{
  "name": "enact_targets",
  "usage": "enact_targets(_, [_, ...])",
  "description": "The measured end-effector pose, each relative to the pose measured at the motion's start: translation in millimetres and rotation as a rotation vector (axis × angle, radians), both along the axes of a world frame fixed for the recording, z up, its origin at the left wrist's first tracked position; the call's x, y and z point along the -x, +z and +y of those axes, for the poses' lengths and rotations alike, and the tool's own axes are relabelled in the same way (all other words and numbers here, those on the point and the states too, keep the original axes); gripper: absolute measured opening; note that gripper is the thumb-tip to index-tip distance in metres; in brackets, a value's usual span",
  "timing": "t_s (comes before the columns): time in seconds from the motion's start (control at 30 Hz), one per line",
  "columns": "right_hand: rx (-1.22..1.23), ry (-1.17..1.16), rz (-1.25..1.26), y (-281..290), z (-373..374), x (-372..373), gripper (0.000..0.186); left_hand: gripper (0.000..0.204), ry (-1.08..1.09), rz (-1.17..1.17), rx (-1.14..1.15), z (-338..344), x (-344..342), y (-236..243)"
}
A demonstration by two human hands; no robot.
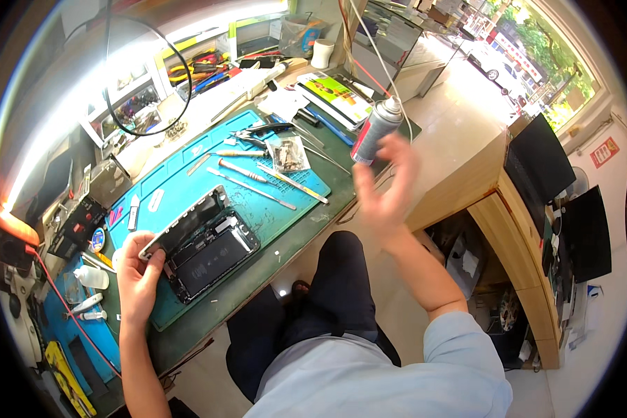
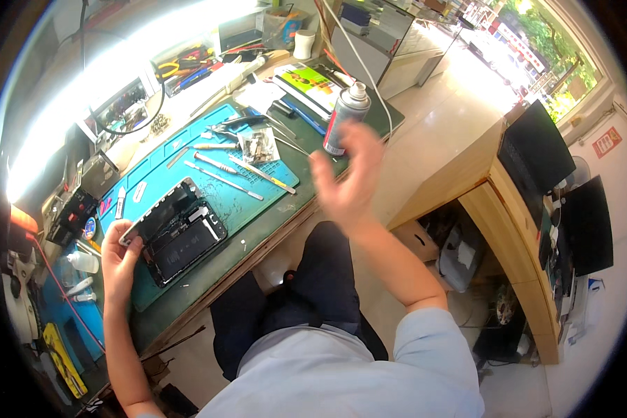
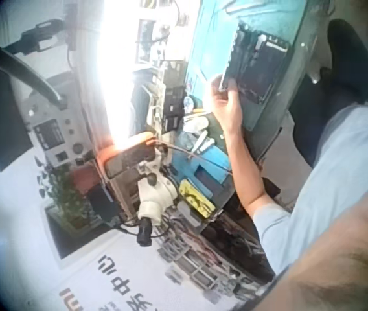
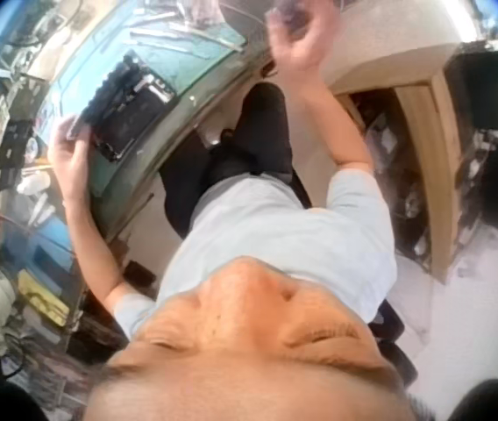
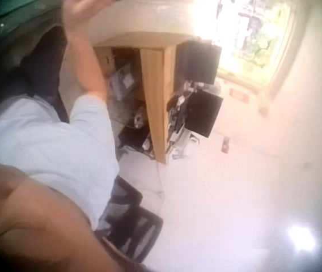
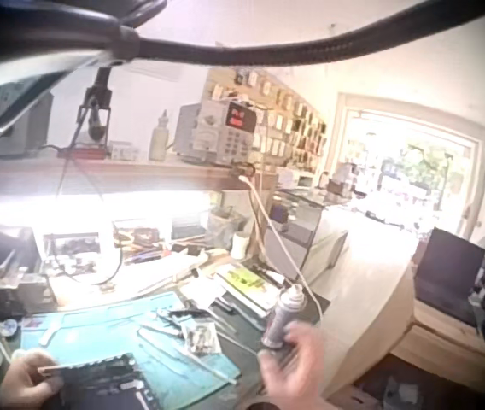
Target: The person reassembles a white smartphone by connecting internal ribbon cables and closing the display assembly. They then connect a charging cable to the device and wait for the screen to light up, confirming the repair.
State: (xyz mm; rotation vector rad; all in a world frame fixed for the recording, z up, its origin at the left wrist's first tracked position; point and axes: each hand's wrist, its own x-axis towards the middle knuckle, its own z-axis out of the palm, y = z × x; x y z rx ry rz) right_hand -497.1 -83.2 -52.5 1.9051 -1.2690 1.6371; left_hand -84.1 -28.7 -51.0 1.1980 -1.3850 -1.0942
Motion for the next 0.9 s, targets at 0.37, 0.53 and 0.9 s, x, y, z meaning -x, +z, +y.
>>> enact_targets(0.37, [-0.44,0.145,-0.325,24.0,-38.5,57.9,0.065,0.052,-0.182,-0.447,0.161,7.2,5.8,19.2])
enact_targets(0.53, [-0.441,0.061,-0.352,36.2,18.8,89.1,0.064,0.064,-0.248,-0.677,0.241,14.6,16.7,19.9])
enact_targets(0.9, [-0.149,-1.074,-0.331,55.0,116.9,388.8,0.077,0.079,-0.297,-0.834,0.224,19.8,23.6,29.0])
